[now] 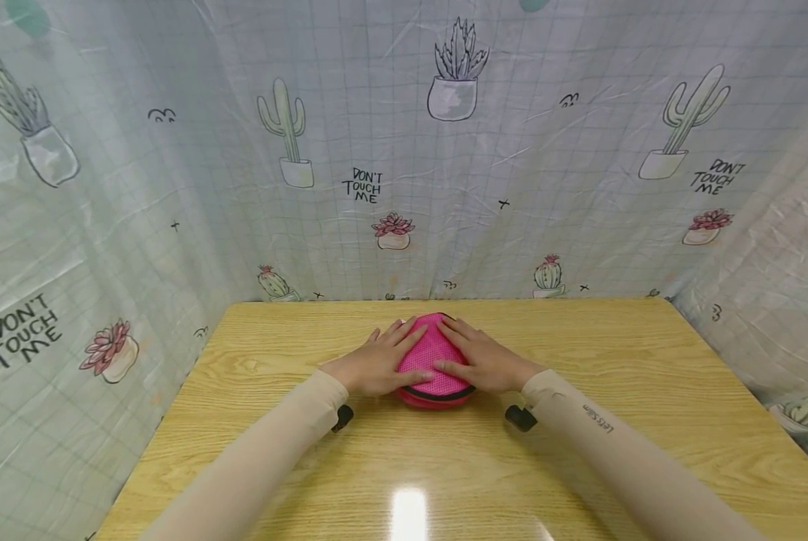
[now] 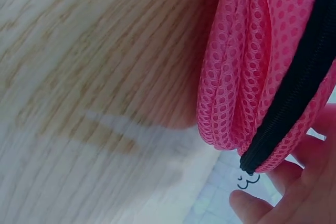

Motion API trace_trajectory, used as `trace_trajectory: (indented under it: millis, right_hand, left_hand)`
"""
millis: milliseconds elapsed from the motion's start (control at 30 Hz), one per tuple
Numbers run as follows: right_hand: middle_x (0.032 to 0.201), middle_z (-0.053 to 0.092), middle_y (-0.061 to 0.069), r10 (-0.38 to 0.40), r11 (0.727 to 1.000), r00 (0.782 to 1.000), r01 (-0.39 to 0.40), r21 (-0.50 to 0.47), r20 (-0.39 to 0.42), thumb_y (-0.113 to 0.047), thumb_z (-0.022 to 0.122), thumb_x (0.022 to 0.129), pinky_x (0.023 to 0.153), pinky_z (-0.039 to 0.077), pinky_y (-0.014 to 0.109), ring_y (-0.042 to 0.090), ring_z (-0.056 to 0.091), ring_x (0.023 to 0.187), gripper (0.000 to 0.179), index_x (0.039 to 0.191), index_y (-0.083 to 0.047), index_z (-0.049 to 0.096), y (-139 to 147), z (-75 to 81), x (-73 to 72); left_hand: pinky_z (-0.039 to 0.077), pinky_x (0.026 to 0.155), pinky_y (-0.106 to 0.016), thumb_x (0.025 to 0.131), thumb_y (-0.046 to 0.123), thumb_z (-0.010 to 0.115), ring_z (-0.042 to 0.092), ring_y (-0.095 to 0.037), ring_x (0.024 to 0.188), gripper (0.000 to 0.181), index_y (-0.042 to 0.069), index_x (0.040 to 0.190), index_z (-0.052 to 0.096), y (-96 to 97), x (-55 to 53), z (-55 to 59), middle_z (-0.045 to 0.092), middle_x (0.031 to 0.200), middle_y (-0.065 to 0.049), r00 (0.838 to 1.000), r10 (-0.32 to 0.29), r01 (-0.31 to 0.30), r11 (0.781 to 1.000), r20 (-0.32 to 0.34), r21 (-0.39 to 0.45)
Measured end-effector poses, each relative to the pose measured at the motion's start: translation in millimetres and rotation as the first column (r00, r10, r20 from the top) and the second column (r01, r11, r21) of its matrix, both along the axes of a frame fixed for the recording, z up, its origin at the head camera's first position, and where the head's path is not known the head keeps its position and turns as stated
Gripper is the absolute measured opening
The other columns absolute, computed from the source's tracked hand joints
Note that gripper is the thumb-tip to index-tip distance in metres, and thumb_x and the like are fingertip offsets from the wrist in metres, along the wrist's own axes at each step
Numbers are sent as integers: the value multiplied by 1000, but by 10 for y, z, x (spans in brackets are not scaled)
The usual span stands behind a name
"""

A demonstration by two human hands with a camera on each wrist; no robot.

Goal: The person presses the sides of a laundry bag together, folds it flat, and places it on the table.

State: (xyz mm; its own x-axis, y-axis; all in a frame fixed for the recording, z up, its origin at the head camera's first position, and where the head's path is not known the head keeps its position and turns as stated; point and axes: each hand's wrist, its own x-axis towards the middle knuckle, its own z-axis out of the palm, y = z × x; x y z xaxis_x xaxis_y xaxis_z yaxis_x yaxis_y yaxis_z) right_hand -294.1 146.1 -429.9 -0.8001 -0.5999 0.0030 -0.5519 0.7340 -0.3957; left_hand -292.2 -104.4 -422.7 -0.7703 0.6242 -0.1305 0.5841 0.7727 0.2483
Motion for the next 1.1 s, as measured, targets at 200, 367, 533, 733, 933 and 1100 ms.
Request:
trace_trajectory:
  millis: [200,367,533,733,933,1100]
  right_hand:
    - [164,11,5,-4,1000,1000,4,10,23,-70,42,91,119,19,54,30,11,151,88,157,-19,13,-12,-33,-9]
    - [164,10,5,14,1000,999,-15,25,47,-67,50,89,119,18,56,32,10,151,93,157,-16,14,-36,-48,-6]
    - [165,6,5,13,999,996,-17,37,93,-68,59,82,117,17,61,34,7,151,104,157,-15,12,-57,-71,-12]
    - [165,3,4,1,997,993,-10,80,115,-74,59,78,118,16,59,31,2,152,110,157,-17,7,-44,-122,-34]
    - [165,2,5,4,995,992,-15,94,123,-75,58,78,118,17,58,31,1,152,111,157,-17,5,-48,-159,-29]
    - [165,2,6,-4,994,994,-8,108,111,-73,59,79,116,17,63,32,1,151,110,157,-16,7,-61,-183,-20]
  left_hand:
    - [10,120,-56,87,79,30,1,-28,152,94,21,157,4,-3,-11,-28,-2,165,-4,1000,-7,7,1000,6,0]
    - [9,120,-57,83,82,35,-1,-29,152,103,19,157,3,-8,-19,-69,-3,165,-5,1000,-9,9,1000,26,-10]
    - [11,119,-59,76,87,40,-3,-30,152,112,20,157,2,9,-39,-112,-4,165,-5,999,-7,8,1000,33,-26]
    - [10,119,-59,75,85,47,-3,-31,151,115,17,157,3,35,-33,-105,-5,164,-9,998,-13,14,1000,64,-14]
    - [12,119,-60,74,84,50,-1,-32,151,117,16,157,3,54,-24,-139,-3,164,-11,998,-6,7,1000,65,-13]
    - [15,118,-60,74,82,53,-1,-32,152,118,16,157,3,66,-34,-195,-4,164,-10,998,-1,2,1000,64,-7]
